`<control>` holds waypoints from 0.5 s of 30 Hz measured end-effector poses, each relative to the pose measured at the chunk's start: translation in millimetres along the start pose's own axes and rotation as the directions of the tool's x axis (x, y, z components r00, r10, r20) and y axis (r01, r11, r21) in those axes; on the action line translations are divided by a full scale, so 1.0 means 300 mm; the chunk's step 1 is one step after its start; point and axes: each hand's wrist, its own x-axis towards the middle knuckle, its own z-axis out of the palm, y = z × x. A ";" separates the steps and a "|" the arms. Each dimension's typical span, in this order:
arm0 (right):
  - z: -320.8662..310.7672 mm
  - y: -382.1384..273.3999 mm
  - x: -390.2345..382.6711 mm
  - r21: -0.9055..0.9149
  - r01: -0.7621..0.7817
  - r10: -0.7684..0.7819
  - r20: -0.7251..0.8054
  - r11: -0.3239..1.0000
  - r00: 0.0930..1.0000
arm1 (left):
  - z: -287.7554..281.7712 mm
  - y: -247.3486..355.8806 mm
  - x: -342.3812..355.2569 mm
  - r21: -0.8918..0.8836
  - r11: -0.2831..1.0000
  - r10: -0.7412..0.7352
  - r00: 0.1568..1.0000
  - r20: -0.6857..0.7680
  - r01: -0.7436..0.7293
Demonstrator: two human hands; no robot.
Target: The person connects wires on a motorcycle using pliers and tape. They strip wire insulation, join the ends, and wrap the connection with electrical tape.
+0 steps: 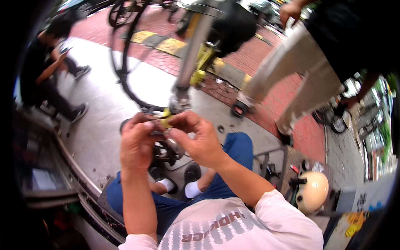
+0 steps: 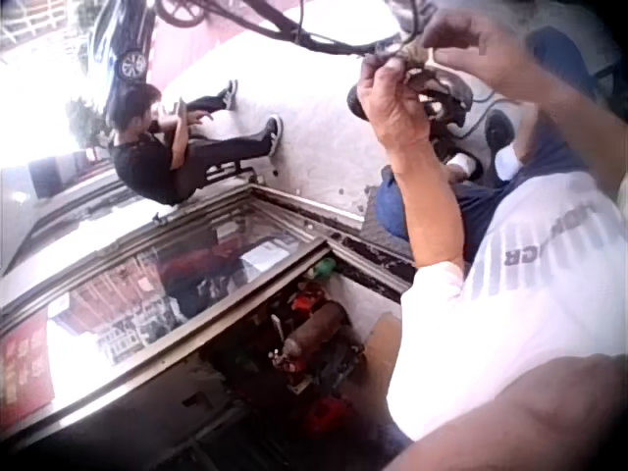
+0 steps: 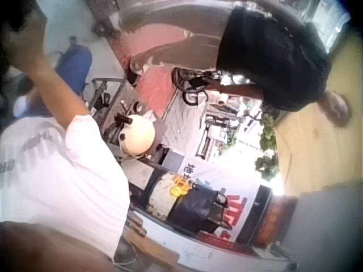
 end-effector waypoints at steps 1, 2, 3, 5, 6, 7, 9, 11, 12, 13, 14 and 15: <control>-0.036 -0.009 -0.030 -0.130 -0.008 0.008 0.000 0.991 1.000 | -0.013 0.004 -0.003 0.050 0.998 0.028 1.000 0.010 -0.028; -0.083 -0.020 -0.061 -0.229 0.021 -0.026 -0.018 0.973 1.000 | -0.018 0.011 -0.007 0.073 0.996 0.047 0.999 0.005 -0.048; -0.152 -0.028 -0.106 -0.297 -0.006 -0.001 -0.024 0.955 1.000 | -0.020 0.014 -0.007 0.091 0.994 0.068 0.998 0.001 -0.068; -0.310 -0.041 -0.221 -0.499 -0.074 0.009 -0.130 0.864 0.991 | -0.046 -0.009 0.014 0.182 0.982 0.074 0.993 -0.091 -0.057; -0.392 -0.053 -0.297 -0.559 -0.119 0.012 -0.192 0.820 0.981 | -0.059 -0.012 0.019 0.269 0.961 0.091 0.991 -0.097 -0.062; -0.461 -0.083 -0.373 -0.599 -0.184 0.029 -0.259 0.779 0.965 | -0.076 -0.017 0.027 0.363 0.929 0.123 0.987 -0.106 -0.077; -0.599 -0.087 -0.518 -0.672 -0.355 0.075 -0.408 0.650 0.910 | -0.082 -0.017 0.042 0.361 0.929 0.124 0.989 -0.083 -0.086; -0.678 -0.112 -0.660 -0.634 -0.520 0.117 -0.564 0.572 0.817 | -0.063 -0.006 0.025 0.354 0.933 0.106 0.991 -0.086 -0.068; -0.713 -0.128 -0.713 -0.708 -0.533 0.079 -0.566 0.463 0.821 | -0.070 -0.013 0.026 0.350 0.936 0.082 0.989 -0.122 -0.034; -0.725 -0.161 -0.736 -0.633 -0.645 0.185 -0.637 0.428 0.748 | -0.064 -0.008 0.030 0.325 0.945 0.049 0.995 -0.082 -0.019; -0.770 -0.144 -0.775 -0.648 -0.649 0.162 -0.647 0.398 0.745 | -0.053 -0.009 0.036 0.291 0.957 0.030 0.995 -0.093 -0.002; -0.811 -0.125 -0.794 -0.665 -0.652 0.120 -0.661 0.364 0.741 | -0.043 -0.010 0.040 0.261 0.965 0.013 0.994 -0.105 0.015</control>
